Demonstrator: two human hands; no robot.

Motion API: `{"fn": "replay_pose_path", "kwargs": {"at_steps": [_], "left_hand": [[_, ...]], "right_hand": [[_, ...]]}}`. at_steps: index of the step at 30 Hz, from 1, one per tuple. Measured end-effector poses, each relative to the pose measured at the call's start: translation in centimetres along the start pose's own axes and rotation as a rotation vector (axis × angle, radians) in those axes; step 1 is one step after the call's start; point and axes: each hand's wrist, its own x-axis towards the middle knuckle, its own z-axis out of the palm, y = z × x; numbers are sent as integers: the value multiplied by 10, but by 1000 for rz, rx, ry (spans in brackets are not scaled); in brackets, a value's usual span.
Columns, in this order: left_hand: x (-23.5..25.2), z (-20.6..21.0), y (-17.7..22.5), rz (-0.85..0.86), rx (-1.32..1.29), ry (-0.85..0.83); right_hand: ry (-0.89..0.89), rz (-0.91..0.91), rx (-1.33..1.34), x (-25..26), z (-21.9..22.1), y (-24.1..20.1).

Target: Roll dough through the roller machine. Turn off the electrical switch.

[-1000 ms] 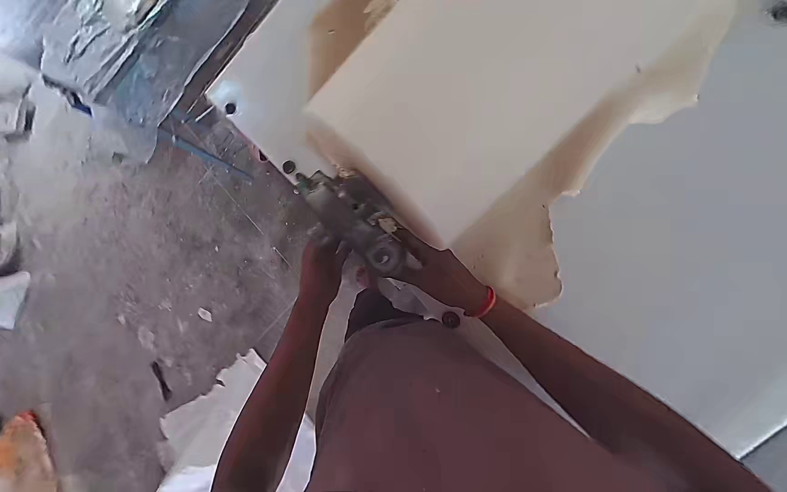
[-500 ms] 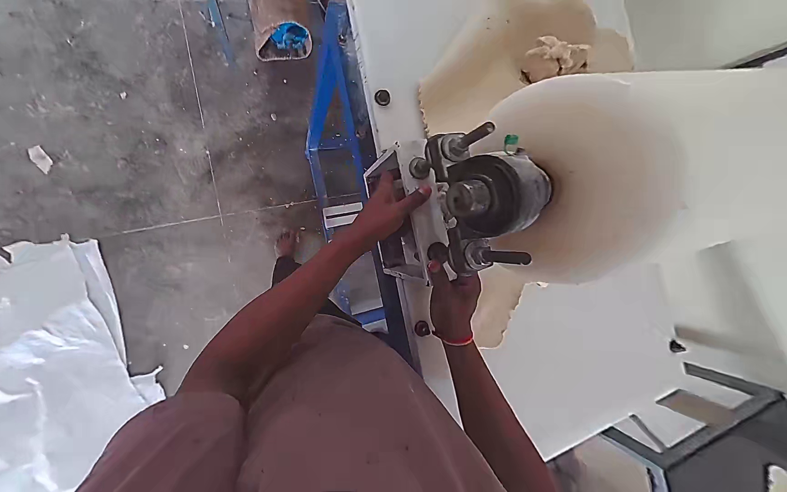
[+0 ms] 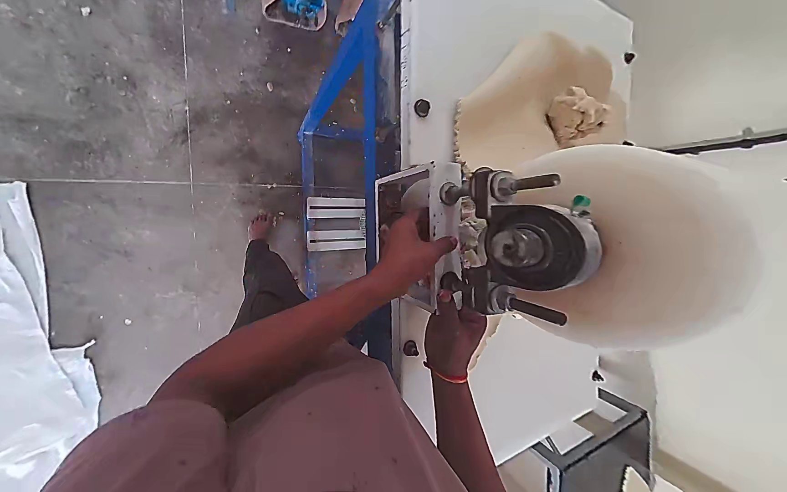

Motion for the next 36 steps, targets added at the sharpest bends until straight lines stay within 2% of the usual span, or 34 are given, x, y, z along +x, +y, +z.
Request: {"fn": "replay_pose_path", "kwargs": {"at_steps": [4, 11, 17, 20, 22, 26, 32, 36], "left_hand": [[9, 5, 10, -91, -53, -60], [21, -9, 26, -235, 99, -235], [35, -7, 37, -371, 11, -249], [37, -11, 39, -383, -17, -273], [28, -17, 35, -334, 43, -298], [9, -25, 34, -154, 125, -222], [-2, -8, 22, -227, -171, -96], [2, 2, 23, -278, -129, -59]], "right_hand": [[20, -20, -58, 3, 4, -4], [81, -10, -117, -1, 7, -6], [53, 28, -51, 0, 2, -5], [95, 9, -88, -1, 6, -7], [153, 4, -164, -7, 6, -14], [191, 67, -210, -5, 8, -23], [175, 68, -176, -7, 15, -25], [174, 88, -177, -10, 15, -24]]}}
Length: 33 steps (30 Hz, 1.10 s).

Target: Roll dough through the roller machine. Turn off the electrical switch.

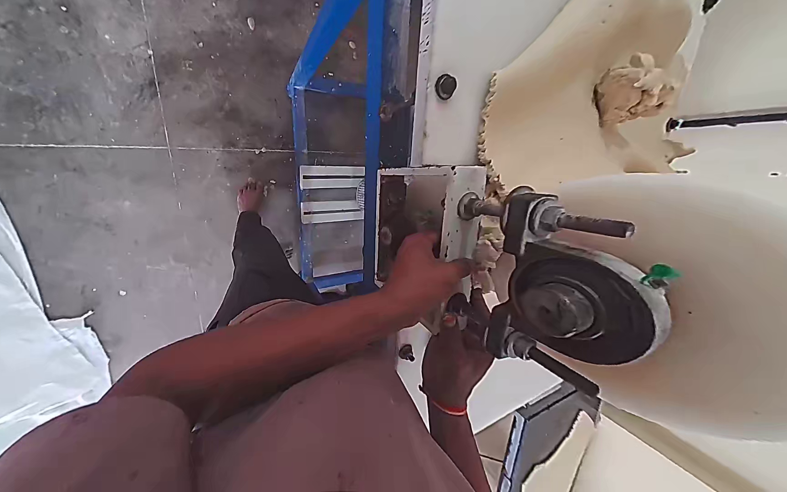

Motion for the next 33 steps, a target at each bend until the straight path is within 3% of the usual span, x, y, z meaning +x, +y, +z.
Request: {"fn": "replay_pose_path", "kwargs": {"at_steps": [5, 10, 19, 24, 27, 33], "left_hand": [[15, -8, 6, -57, 65, -105], [23, -13, 8, -129, -6, -183], [23, -12, 10, -154, -192, -209], [5, -5, 3, -1, 125, -82], [2, -10, -1, 93, 289, -92], [0, -4, -6, -102, -230, -60]], "right_hand": [[-43, 12, 79, 8, 0, 6], [-118, -7, 134, 14, -7, 16], [-94, -51, 126, 11, 2, 11], [-53, 22, 157, 8, 4, 1], [-52, 61, 105, 11, 2, -6], [-24, 52, 48, 7, 6, -6]]}}
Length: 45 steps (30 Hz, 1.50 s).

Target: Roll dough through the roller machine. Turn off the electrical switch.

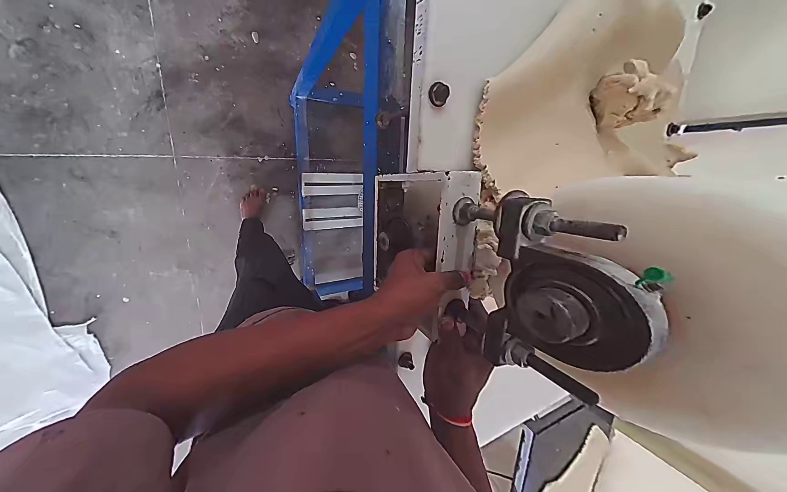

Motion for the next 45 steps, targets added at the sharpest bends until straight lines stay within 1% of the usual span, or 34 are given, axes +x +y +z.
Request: {"fn": "replay_pose_path", "kwargs": {"at_steps": [2, 7, 10, 12, 14, 17, 19, 22, 26, 31, 33, 36, 38, 40, 42, 43, 45], "left_hand": [[0, -2, -4, -51, -47, -43], [12, -8, 3, -129, -8, -144], [16, -3, 5, -193, -45, -135], [14, 1, 4, -208, -58, -115], [10, 4, 5, -176, -2, -78], [2, 2, 2, -3, 191, -35], [-2, -3, -1, 103, 201, -14], [-3, -3, 5, 180, 190, 19], [13, 1, 13, 155, 110, -4], [27, -5, 16, 27, 48, -97], [29, -5, 18, -37, 29, -106], [28, 1, 26, -89, 6, -118], [27, 6, 29, -115, 36, -113], [24, 8, 32, -94, 143, -72], [23, 5, 28, -11, 238, -31], [22, 4, 24, 27, 204, -7], [25, 0, 19, 75, -14, 9]], "right_hand": [[5, -23, -35, -4, -6, 2], [7, -79, -22, 2, -5, 10], [54, -101, -42, 1, -2, 7], [41, -104, -48, -2, -2, 5], [48, -109, -52, -3, -2, 4], [45, -118, -80, -1, -4, -1], [40, -120, -82, -1, -3, -1], [18, -138, -60, -2, -1, -2], [-15, -120, -64, 0, 1, -5], [-34, -109, -67, 4, 1, -5], [-52, -113, -36, 5, -1, -2], [-90, -128, -5, 8, -2, 4], [-81, -122, 7, 6, -3, 4], [-72, -123, -6, 4, -4, 5], [-72, -135, -19, 4, -4, 4], [-71, -133, -24, 3, -5, 3], [-56, -113, -33, 2, -6, 3]]}}
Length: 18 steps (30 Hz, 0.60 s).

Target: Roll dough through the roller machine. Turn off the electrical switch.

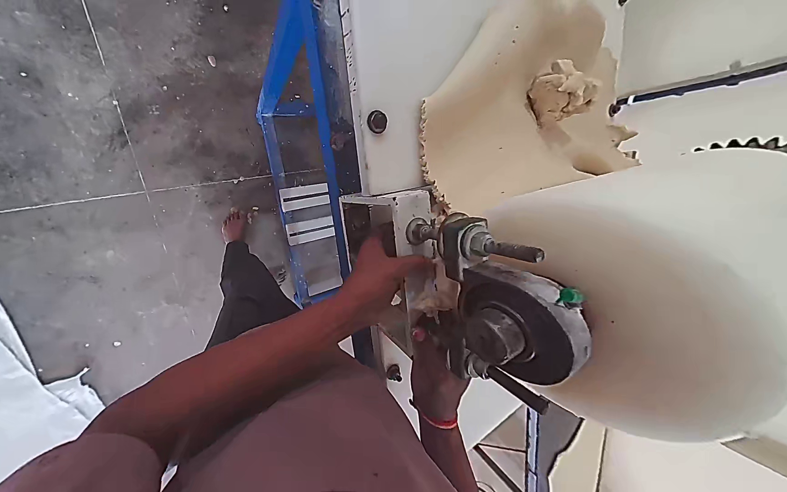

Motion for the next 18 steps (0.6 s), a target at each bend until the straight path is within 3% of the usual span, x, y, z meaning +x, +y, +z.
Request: {"fn": "replay_pose_path", "kwargs": {"at_steps": [4, 9, 14, 18], "left_hand": [[-2, 0, 0, -11, -257, -68], [6, 2, 5, -42, -153, -81], [14, -3, 2, -76, 3, -170], [6, 5, -6, -24, -66, -91]], "right_hand": [[-62, 71, 84, 0, -5, -1], [-198, 117, 311, 8, -14, 2], [-200, 148, 290, 14, -18, 7], [-138, 92, 197, 10, -15, 6]]}}
